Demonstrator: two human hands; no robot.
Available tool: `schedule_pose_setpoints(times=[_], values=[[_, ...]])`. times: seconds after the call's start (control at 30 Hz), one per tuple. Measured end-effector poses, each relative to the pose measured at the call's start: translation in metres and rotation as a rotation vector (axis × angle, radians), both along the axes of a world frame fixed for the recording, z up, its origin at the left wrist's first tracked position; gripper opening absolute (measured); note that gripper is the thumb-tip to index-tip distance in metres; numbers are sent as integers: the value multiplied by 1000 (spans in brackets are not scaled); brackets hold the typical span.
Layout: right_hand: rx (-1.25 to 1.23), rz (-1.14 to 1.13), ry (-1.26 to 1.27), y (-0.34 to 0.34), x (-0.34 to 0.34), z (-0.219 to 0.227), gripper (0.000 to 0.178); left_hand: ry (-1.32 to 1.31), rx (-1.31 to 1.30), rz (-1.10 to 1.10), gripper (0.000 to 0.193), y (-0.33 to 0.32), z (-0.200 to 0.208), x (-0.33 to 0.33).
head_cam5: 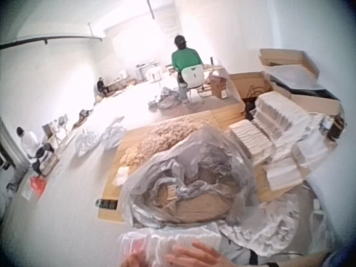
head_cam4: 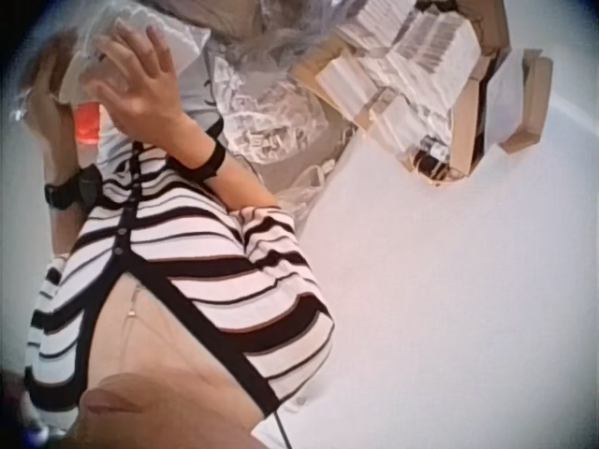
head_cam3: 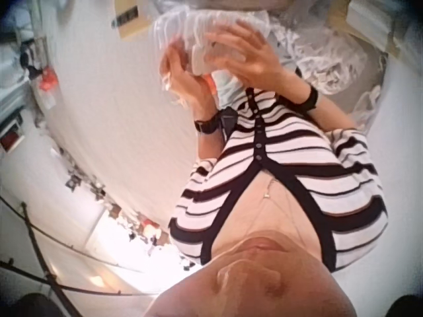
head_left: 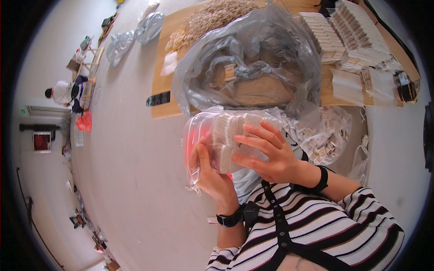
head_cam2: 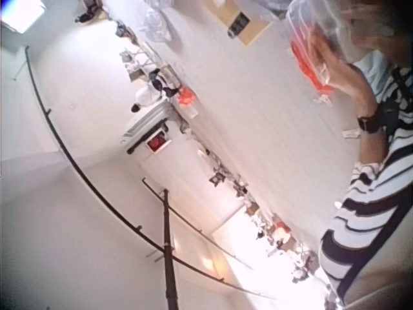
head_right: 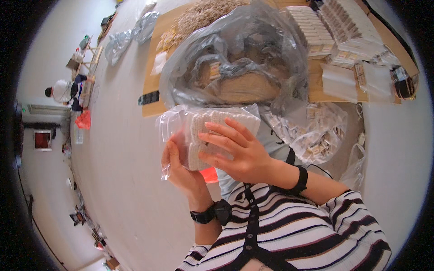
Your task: Packing sets of cotton swabs and other hygiene products into plastic bags.
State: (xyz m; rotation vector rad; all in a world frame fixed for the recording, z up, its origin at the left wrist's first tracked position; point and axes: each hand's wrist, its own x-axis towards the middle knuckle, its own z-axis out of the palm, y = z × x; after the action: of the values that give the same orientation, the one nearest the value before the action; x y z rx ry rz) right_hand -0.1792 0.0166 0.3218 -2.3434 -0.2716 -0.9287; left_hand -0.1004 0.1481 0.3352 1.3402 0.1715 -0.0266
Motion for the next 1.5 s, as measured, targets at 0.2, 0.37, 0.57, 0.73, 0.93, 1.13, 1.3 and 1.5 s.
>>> schedule_pose_setpoints(times=[0.2,0.37,0.57,0.73,0.93,1.13,1.3,1.5], values=[[112,-127,36,-48,3,1,32,-296,213,-256,20,-55,3,44],[419,-360,-15,-112,37,-13,29,-652,391,-595,16,-91,-40,91],[587,-22,247,-205,138,-37,22,-773,396,-764,21,-110,-83,109],[100,498,550,-193,254,-106,21,-741,490,-660,33,-100,-76,95],[-741,422,572,-166,296,-165,27,-724,661,-457,58,-86,-66,84],[-981,324,446,-168,277,-141,26,-688,664,-445,59,-70,-63,76],[-570,213,368,-182,248,-91,28,-616,537,-428,52,-71,-57,68],[387,-147,149,-178,163,8,30,-905,637,-509,39,-49,-41,58]])
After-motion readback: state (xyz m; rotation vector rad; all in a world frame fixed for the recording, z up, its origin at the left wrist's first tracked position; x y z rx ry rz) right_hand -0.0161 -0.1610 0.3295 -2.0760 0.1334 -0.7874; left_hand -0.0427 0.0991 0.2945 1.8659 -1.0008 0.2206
